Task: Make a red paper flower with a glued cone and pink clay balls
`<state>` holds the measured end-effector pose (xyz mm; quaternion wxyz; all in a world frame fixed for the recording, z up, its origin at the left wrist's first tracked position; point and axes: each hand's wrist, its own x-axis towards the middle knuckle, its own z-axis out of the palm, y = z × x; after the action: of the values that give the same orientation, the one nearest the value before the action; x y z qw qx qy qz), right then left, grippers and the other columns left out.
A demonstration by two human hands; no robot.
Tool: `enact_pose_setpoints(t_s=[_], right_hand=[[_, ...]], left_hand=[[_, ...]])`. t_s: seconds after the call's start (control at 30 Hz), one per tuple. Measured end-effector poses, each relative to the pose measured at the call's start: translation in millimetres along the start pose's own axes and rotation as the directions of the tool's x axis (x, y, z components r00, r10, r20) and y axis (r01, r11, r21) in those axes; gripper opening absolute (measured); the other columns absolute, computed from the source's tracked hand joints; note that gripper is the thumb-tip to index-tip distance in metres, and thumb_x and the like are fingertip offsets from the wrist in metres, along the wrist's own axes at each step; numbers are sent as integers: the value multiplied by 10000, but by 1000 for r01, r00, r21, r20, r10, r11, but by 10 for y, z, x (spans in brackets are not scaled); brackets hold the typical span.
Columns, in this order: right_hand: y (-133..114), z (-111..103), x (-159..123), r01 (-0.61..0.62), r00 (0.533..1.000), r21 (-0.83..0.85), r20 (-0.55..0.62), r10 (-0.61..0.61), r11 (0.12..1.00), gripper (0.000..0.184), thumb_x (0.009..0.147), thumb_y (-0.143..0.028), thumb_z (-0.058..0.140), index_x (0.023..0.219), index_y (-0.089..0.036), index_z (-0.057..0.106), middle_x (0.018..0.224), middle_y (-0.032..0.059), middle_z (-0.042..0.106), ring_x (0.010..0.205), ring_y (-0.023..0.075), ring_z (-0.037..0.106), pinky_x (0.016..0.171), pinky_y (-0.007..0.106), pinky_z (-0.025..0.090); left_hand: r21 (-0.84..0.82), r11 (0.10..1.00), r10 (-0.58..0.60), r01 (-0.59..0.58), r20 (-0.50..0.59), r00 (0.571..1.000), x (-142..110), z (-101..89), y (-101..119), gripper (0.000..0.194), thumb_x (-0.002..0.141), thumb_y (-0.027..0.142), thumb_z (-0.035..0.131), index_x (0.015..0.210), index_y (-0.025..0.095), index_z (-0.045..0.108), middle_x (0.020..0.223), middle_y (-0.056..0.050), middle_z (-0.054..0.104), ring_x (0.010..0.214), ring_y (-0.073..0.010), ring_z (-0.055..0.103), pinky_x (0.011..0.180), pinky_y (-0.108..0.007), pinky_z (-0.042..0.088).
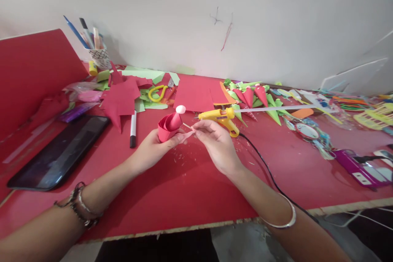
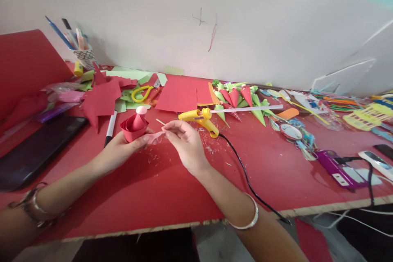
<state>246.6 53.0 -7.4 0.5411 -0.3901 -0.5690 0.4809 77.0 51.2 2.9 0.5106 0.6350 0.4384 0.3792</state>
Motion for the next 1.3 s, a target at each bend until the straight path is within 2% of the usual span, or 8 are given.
enact_pose_setpoints(t_s=[0.1,0.17,0.37,0.57,0.77,1.0,1.13,1.3], right_hand=[[-42,12,2,-20,994,-46,107,25,999,200,764,-200,552,949,-237,619,961,19,627,921,130,583,825,295,490],[-60,17,1,-15,988,-66,154,25,998,159,770,-196,540,889,-228,641,950,18,624,938,132,575,838,296,480],[-43,13,-2,-61,992,55,113,55,997,29,751,-213,574,760,-194,595,673,-28,604,627,85,592,648,249,514],[-72,21,-12,-53,996,127,78,44,990,119,713,-182,613,664,-188,505,744,-35,588,634,72,595,666,241,510],[-68,15,-21,-76,992,119,110,63,990,142,757,-214,572,898,-198,581,724,-18,645,611,93,628,616,247,520],[-93,15,-29,-141,989,70,58,137,988,150,766,-280,560,669,-166,550,550,-41,586,406,65,551,409,189,447],[-84,23,-19,-111,994,55,30,109,992,46,728,-215,601,744,-178,580,590,-40,608,487,71,579,493,198,487],[-76,39,-21,-123,988,71,106,115,990,158,772,-208,543,905,-183,624,753,12,664,681,110,637,680,273,531]], left_hand=[[-40,999,17,-16,25,1000,8,-3,-4,196,780,360,536,803,182,614,810,-27,639,811,-166,582,757,-277,458],[-68,997,29,-26,41,999,16,-6,-8,168,786,339,537,799,190,612,802,-14,633,807,-150,580,762,-257,450],[-79,996,38,-34,41,998,14,-10,-1,163,783,338,543,792,193,618,770,-1,626,770,-139,569,746,-253,444],[-80,996,33,-30,37,999,10,-4,12,178,787,345,536,786,187,616,751,-4,621,755,-140,567,730,-254,447],[-79,996,32,-30,26,999,14,-11,-15,171,780,338,544,797,184,616,782,-6,629,753,-133,561,715,-243,440],[-33,999,38,-38,8,999,11,-17,-25,181,781,338,532,759,174,603,696,17,579,676,-110,524,652,-226,425],[-45,998,46,-46,6,999,13,-18,-29,176,779,336,533,738,173,587,700,23,573,669,-103,519,655,-226,420],[-96,994,49,-47,10,999,18,-17,-28,152,788,324,529,766,184,586,683,30,567,696,-107,536,669,-222,423]])
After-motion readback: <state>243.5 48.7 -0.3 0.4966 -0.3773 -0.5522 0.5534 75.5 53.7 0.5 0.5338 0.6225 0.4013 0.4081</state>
